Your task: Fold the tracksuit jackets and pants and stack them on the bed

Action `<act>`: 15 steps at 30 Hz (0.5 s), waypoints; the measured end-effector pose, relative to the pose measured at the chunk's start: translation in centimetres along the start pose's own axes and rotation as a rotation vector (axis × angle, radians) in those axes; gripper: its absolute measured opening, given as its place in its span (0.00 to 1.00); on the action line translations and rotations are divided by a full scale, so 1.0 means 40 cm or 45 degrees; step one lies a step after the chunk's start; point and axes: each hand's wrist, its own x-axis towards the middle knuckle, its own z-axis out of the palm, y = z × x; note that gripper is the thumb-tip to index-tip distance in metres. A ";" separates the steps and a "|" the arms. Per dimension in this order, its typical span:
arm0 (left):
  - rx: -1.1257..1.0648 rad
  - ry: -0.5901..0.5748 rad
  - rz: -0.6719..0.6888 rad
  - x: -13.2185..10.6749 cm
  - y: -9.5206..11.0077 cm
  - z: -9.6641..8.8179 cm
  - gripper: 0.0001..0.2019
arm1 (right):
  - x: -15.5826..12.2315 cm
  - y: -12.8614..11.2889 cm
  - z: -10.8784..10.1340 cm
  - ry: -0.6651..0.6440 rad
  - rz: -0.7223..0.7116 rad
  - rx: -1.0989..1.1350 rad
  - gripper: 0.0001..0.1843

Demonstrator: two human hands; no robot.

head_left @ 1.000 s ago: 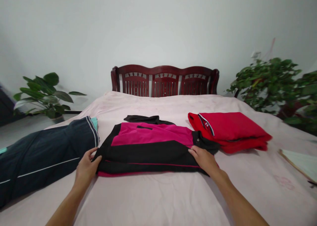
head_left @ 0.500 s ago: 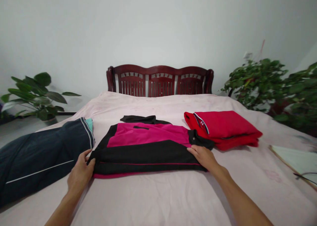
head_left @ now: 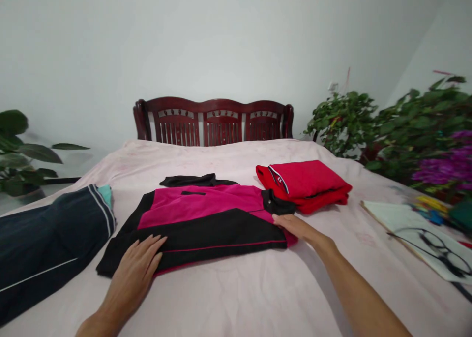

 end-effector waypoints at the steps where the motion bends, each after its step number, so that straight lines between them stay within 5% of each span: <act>1: 0.031 -0.050 -0.010 0.000 0.000 0.014 0.22 | -0.013 0.003 -0.006 -0.086 -0.008 -0.028 0.29; 4: 0.084 -0.091 -0.051 -0.002 -0.010 0.040 0.24 | -0.043 0.007 -0.001 -0.140 -0.040 -0.199 0.20; 10: 0.119 -0.126 -0.035 -0.007 -0.026 0.038 0.22 | -0.032 0.015 0.051 0.288 -0.054 -0.346 0.19; 15: 0.178 -0.210 -0.022 -0.006 -0.022 0.031 0.19 | -0.001 0.027 0.087 0.263 0.098 -0.627 0.18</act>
